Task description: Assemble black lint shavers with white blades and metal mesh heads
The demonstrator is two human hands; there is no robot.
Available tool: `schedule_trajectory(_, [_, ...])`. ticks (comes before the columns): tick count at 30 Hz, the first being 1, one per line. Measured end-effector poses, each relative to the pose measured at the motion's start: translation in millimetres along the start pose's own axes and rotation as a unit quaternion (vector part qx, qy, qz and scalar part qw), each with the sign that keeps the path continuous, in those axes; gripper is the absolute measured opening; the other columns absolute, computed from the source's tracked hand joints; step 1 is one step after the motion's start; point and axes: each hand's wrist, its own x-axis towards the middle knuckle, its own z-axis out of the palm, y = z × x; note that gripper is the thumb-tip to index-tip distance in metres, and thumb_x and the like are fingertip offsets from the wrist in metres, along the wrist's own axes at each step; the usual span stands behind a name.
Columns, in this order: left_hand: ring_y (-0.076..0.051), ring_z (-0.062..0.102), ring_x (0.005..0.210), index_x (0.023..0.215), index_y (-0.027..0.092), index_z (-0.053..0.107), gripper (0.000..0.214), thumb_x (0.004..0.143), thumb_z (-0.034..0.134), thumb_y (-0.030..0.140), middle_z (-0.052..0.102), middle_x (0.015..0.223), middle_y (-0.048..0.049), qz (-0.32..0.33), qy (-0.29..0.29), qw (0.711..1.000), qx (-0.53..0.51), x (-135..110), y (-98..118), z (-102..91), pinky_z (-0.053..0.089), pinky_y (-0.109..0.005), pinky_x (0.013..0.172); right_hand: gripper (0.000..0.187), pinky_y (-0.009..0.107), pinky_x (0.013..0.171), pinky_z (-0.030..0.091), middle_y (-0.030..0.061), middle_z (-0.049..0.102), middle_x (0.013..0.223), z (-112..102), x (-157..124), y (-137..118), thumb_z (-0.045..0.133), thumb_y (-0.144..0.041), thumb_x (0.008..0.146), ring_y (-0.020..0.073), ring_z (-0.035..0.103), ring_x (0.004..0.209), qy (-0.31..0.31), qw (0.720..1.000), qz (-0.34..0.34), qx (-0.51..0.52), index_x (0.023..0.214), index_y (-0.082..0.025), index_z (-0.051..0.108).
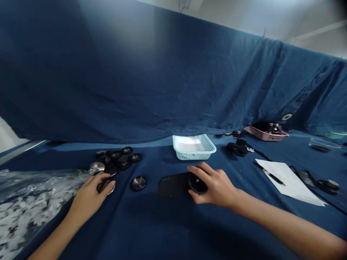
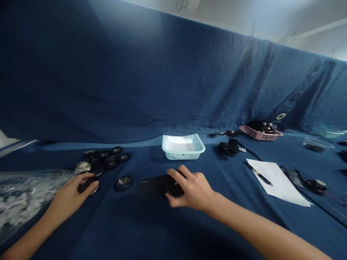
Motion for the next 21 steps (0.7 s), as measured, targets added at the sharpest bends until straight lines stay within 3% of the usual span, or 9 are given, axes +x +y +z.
schedule_trajectory(6, [-0.037, 0.056, 0.112, 0.119, 0.019, 0.055, 0.050, 0.092, 0.037, 0.057, 0.059, 0.117, -0.0161, 0.062, 0.120, 0.984, 0.113, -11, 18, -3.1, 0.045, -0.050, 0.097, 0.057, 0.028, 0.054, 0.053, 0.0109, 0.070, 0.102, 25, -44, 14, 0.064, -0.040, 0.075, 0.0202, 0.070, 0.068, -0.030, 0.999, 0.006, 0.014, 0.127, -0.017, 0.060])
schedule_trajectory(11, [-0.036, 0.057, 0.107, 0.116, 0.017, 0.057, 0.046, 0.092, 0.039, 0.052, 0.061, 0.115, -0.0144, 0.082, 0.091, 0.983, 0.136, -11, 28, 5.5, 0.047, -0.049, 0.092, 0.056, 0.029, 0.058, 0.055, 0.0121, 0.069, 0.106, 34, -70, 25, 0.063, -0.038, 0.075, 0.0199, 0.070, 0.071, -0.003, 0.999, -0.042, 0.015, 0.126, -0.016, 0.059])
schedule_trajectory(16, [-0.038, 0.054, 0.110, 0.116, 0.017, 0.059, 0.042, 0.094, 0.040, 0.047, 0.059, 0.124, -0.0135, 0.108, 0.106, 0.973, 0.173, -13, 30, 5.6, 0.043, -0.053, 0.092, 0.054, 0.035, 0.070, 0.055, 0.0127, 0.070, 0.105, 32, -70, 26, 0.065, -0.038, 0.079, 0.0239, 0.067, 0.082, 0.023, 0.998, -0.064, 0.011, 0.128, -0.015, 0.057])
schedule_trajectory(21, [-0.036, 0.055, 0.111, 0.108, 0.020, 0.063, 0.032, 0.096, 0.043, 0.042, 0.060, 0.122, -0.0117, 0.209, 0.126, 0.959, 0.145, -24, 55, 3.4, 0.041, -0.053, 0.093, 0.054, 0.042, 0.081, 0.049, 0.0116, 0.071, 0.113, 26, -71, 18, 0.066, -0.038, 0.082, 0.0272, 0.063, 0.095, 0.020, 0.999, -0.044, 0.015, 0.130, -0.016, 0.056])
